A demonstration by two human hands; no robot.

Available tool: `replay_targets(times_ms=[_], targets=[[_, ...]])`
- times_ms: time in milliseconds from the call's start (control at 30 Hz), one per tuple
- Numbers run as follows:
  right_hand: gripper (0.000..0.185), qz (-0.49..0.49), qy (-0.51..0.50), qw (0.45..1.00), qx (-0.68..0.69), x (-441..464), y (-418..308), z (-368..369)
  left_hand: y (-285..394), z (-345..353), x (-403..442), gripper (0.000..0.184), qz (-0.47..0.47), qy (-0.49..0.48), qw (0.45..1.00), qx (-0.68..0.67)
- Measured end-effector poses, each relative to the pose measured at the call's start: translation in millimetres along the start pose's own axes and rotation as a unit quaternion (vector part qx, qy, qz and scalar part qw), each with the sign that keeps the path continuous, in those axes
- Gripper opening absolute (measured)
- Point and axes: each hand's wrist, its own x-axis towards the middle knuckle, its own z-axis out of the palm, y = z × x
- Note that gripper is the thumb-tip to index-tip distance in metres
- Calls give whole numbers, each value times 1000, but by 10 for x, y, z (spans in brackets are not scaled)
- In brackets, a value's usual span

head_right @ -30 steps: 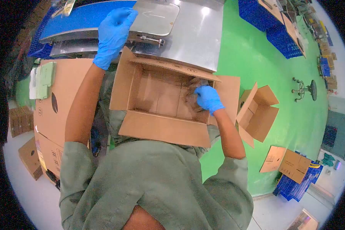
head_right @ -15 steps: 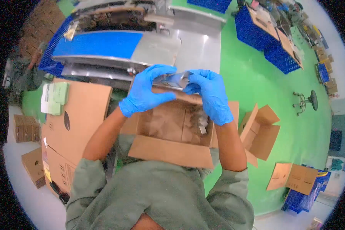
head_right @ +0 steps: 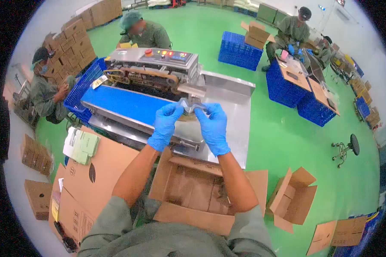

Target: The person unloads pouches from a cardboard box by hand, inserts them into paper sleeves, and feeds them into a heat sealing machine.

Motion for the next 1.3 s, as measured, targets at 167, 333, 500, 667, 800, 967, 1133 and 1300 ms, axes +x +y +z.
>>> replay_targets(times_ms=[167, 333, 500, 667, 800, 967, 1133, 1300], targets=[[13, -77, 24, 996, -37, 158, 447, 120, -260, -55, 206, 19, -53, 92, 990, -91], [17, 5, 125, 991, -43, 324, 787, 274, -495, -1, 437, 19, -91, 173, 976, -97], [23, 45, 186, 981, -38, 515, 1171, 463, -696, -73, 699, 16, -112, 203, 971, -59], [29, 99, 167, 978, -81, 786, 1318, 631, -746, -225, 955, 19, -122, 222, 967, -8], [26, 59, 225, 963, -139, 858, 1275, 800, -844, -385, 1195, 21, -186, 213, 956, 82], [26, 77, 217, 944, -237, 856, 1048, 933, -820, -481, 1241, 26, -166, 214, 958, 88], [25, 136, 188, 923, -306, 849, 941, 1156, -711, -737, 1331, 29, -175, 197, 951, 160], [25, 95, 187, 895, -393, 810, 1031, 1374, -830, -1103, 1427, 29, -136, 187, 956, 181]])
